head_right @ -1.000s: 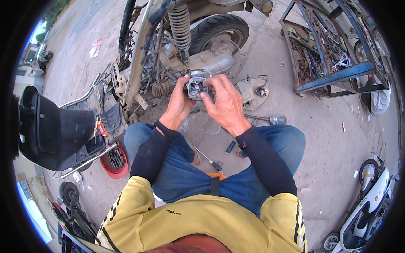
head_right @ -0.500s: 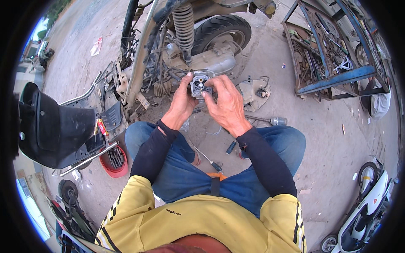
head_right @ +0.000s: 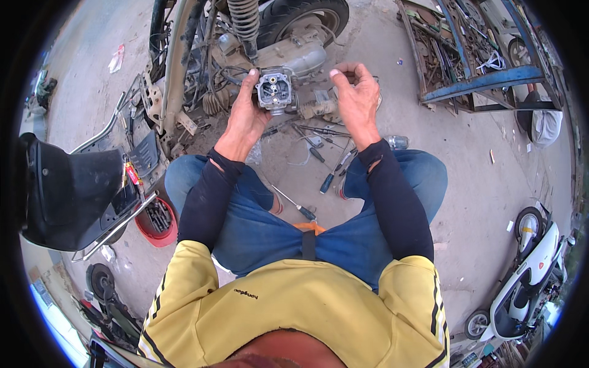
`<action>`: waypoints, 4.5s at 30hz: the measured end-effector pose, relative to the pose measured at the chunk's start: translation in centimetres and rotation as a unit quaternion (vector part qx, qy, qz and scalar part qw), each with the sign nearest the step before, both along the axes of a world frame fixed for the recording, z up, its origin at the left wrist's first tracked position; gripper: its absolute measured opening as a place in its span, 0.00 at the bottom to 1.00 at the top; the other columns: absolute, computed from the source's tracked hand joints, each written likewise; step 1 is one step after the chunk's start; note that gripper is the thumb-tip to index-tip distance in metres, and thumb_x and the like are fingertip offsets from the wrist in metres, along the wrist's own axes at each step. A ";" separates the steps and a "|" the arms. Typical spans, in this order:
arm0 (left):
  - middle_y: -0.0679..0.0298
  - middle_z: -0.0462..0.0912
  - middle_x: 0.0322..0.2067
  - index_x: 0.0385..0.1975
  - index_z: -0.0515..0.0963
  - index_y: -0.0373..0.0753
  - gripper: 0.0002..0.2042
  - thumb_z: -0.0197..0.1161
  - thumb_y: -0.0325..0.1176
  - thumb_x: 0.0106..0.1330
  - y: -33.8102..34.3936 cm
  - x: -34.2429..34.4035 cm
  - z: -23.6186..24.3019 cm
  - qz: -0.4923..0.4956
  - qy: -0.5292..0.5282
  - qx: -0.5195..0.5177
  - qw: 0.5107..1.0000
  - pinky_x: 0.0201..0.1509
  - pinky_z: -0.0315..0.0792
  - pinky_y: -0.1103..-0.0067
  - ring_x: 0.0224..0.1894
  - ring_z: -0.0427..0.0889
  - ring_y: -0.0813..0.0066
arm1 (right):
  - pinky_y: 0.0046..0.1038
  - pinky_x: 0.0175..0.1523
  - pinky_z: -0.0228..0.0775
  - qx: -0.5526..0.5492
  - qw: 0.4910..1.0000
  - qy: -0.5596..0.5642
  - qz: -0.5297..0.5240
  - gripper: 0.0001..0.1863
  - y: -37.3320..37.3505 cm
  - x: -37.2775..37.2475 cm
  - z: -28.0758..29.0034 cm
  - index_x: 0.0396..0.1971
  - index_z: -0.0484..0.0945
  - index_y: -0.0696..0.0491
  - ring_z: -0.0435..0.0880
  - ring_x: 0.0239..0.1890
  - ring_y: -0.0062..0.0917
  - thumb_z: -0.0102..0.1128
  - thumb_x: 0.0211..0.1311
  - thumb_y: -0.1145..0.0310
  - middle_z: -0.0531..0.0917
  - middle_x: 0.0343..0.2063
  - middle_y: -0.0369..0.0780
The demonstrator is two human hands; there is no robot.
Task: The person sits on the ground and works on a scooter's engine, handling a fuel line and a carburetor. They use a screwdriver to adjust components and connect the fuel line to the carburetor.
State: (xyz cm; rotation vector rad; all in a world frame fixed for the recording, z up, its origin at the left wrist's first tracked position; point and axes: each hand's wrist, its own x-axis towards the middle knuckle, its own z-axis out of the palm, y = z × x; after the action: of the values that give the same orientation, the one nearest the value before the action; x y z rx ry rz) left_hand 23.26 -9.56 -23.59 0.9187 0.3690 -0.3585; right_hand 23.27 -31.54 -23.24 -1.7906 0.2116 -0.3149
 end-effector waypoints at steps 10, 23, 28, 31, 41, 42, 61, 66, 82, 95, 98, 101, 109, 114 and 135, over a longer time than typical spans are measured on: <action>0.64 0.80 0.53 0.57 0.73 0.44 0.23 0.62 0.54 0.72 0.0 0.1 -1.1 0.020 0.004 -0.018 1.000 0.57 0.75 0.67 0.54 0.79 0.71 | 0.36 0.45 0.79 -0.219 0.951 0.215 0.047 0.13 -2.8 -4.6 -12.8 0.38 0.84 0.59 0.88 0.36 0.39 0.64 0.62 0.64 0.88 0.34 0.48; 0.63 0.80 0.52 0.59 0.73 0.38 0.27 0.62 0.55 0.71 -0.6 0.4 -1.2 0.035 -0.004 -0.021 0.999 0.60 0.72 0.67 0.54 0.79 0.71 | 0.46 0.55 0.78 -0.343 0.843 0.388 0.145 0.16 0.9 -17.0 -30.2 0.46 0.82 0.55 0.85 0.48 0.51 0.62 0.61 0.64 0.84 0.46 0.54; 0.62 0.80 0.54 0.58 0.72 0.41 0.24 0.59 0.54 0.74 -0.1 -0.1 -1.0 0.014 -0.004 -0.021 1.000 0.61 0.75 0.68 0.55 0.80 0.71 | 0.49 0.53 0.78 -0.371 0.841 0.372 0.128 0.20 3.2 -14.9 -32.2 0.52 0.75 0.56 0.84 0.47 0.54 0.64 0.60 0.67 0.77 0.53 0.53; 0.62 0.80 0.55 0.59 0.72 0.42 0.25 0.58 0.56 0.74 0.1 -0.5 0.3 0.005 0.010 -0.007 1.000 0.62 0.74 0.68 0.57 0.79 0.71 | 0.49 0.51 0.79 -0.417 0.809 0.379 0.168 0.19 2.6 -14.8 -34.5 0.50 0.74 0.58 0.84 0.46 0.55 0.64 0.60 0.67 0.77 0.52 0.54; 0.62 0.82 0.48 0.55 0.75 0.38 0.26 0.59 0.56 0.74 -0.4 -0.1 0.0 0.025 -0.003 -0.031 0.999 0.56 0.78 0.68 0.50 0.83 0.71 | 0.36 0.38 0.81 0.112 0.935 0.334 -0.041 0.13 4.8 -9.9 -21.4 0.38 0.75 0.64 0.88 0.32 0.39 0.60 0.59 0.70 0.84 0.30 0.51; 0.61 0.83 0.48 0.55 0.75 0.38 0.26 0.58 0.56 0.74 -0.4 -0.1 0.3 0.024 -0.002 -0.034 0.999 0.55 0.78 0.68 0.49 0.83 0.71 | 0.33 0.36 0.81 0.249 0.917 0.304 -0.071 0.11 5.1 -9.1 -18.0 0.36 0.76 0.64 0.88 0.31 0.37 0.59 0.60 0.71 0.84 0.27 0.49; 0.61 0.83 0.52 0.56 0.76 0.45 0.28 0.47 0.62 0.74 0.4 -1.0 -0.2 -0.005 0.015 -0.224 0.974 0.59 0.75 0.57 0.54 0.79 0.62 | 0.24 0.43 0.85 0.770 0.619 0.141 -0.065 0.05 10.8 -13.5 -6.7 0.36 0.78 0.58 0.85 0.37 0.27 0.63 0.68 0.73 0.83 0.34 0.41; 0.62 0.83 0.50 0.55 0.77 0.44 0.27 0.48 0.61 0.74 0.0 -1.3 -0.3 0.008 0.023 -0.227 0.973 0.57 0.76 0.58 0.51 0.81 0.63 | 0.22 0.42 0.84 0.812 0.567 0.133 -0.023 0.06 10.7 -14.1 -5.3 0.37 0.78 0.59 0.85 0.38 0.27 0.64 0.68 0.73 0.83 0.36 0.42; 0.66 0.84 0.45 0.53 0.75 0.47 0.19 0.56 0.53 0.75 0.1 -0.9 -0.8 0.007 0.011 -0.073 0.997 0.46 0.78 0.68 0.45 0.84 0.73 | 0.23 0.40 0.76 0.110 0.984 -0.111 0.090 0.08 5.0 -9.0 7.7 0.39 0.76 0.60 0.84 0.33 0.21 0.64 0.68 0.73 0.84 0.35 0.40; 0.65 0.85 0.42 0.50 0.76 0.40 0.18 0.54 0.49 0.77 -0.8 -0.4 -1.3 0.040 0.014 -0.057 0.997 0.47 0.80 0.72 0.43 0.85 0.74 | 0.24 0.41 0.78 -0.010 0.981 -0.155 0.119 0.05 6.5 -5.1 5.3 0.34 0.79 0.59 0.85 0.33 0.22 0.66 0.60 0.79 0.88 0.33 0.40; 0.65 0.85 0.42 0.50 0.76 0.40 0.17 0.54 0.48 0.77 -0.8 -0.4 -1.5 0.034 0.010 -0.060 0.998 0.48 0.79 0.73 0.43 0.85 0.74 | 0.25 0.41 0.77 -0.059 0.973 -0.187 0.121 0.05 6.4 -5.0 5.8 0.33 0.79 0.59 0.85 0.32 0.22 0.67 0.59 0.80 0.87 0.32 0.40; 0.65 0.85 0.42 0.50 0.76 0.40 0.17 0.55 0.48 0.77 -0.8 -0.3 -1.4 0.033 0.007 -0.059 0.998 0.49 0.79 0.73 0.43 0.85 0.74 | 0.25 0.39 0.77 -0.048 0.978 -0.169 0.112 0.06 6.7 -5.0 5.7 0.33 0.78 0.59 0.85 0.31 0.23 0.67 0.58 0.81 0.86 0.31 0.40; 0.66 0.84 0.44 0.51 0.76 0.40 0.17 0.54 0.48 0.77 -0.7 -0.6 -0.7 0.029 -0.011 -0.045 0.999 0.49 0.79 0.74 0.45 0.84 0.75 | 0.26 0.35 0.75 -0.137 0.968 -0.179 0.113 0.05 7.5 -4.8 6.6 0.32 0.78 0.58 0.84 0.29 0.23 0.67 0.58 0.79 0.85 0.29 0.40; 0.66 0.84 0.42 0.50 0.76 0.40 0.17 0.54 0.47 0.77 -0.7 -0.5 -0.5 0.033 0.007 -0.047 0.998 0.50 0.78 0.74 0.44 0.84 0.75 | 0.26 0.35 0.75 -0.100 0.976 -0.165 0.100 0.06 7.2 -4.7 7.0 0.32 0.78 0.58 0.85 0.28 0.26 0.67 0.57 0.79 0.85 0.28 0.40; 0.64 0.84 0.40 0.47 0.76 0.39 0.14 0.52 0.43 0.76 -0.5 -0.5 -1.4 0.046 0.019 -0.071 0.996 0.46 0.78 0.72 0.41 0.84 0.73 | 0.26 0.35 0.76 -0.108 0.971 -0.163 0.141 0.07 6.2 -5.4 6.9 0.32 0.77 0.60 0.85 0.28 0.26 0.68 0.57 0.79 0.83 0.25 0.41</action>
State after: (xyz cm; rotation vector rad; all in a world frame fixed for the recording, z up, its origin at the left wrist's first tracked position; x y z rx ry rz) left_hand 22.76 -10.10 -24.98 0.7546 0.4145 -0.3137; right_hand 17.88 -25.30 -16.35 -1.9220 -0.3184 -0.4343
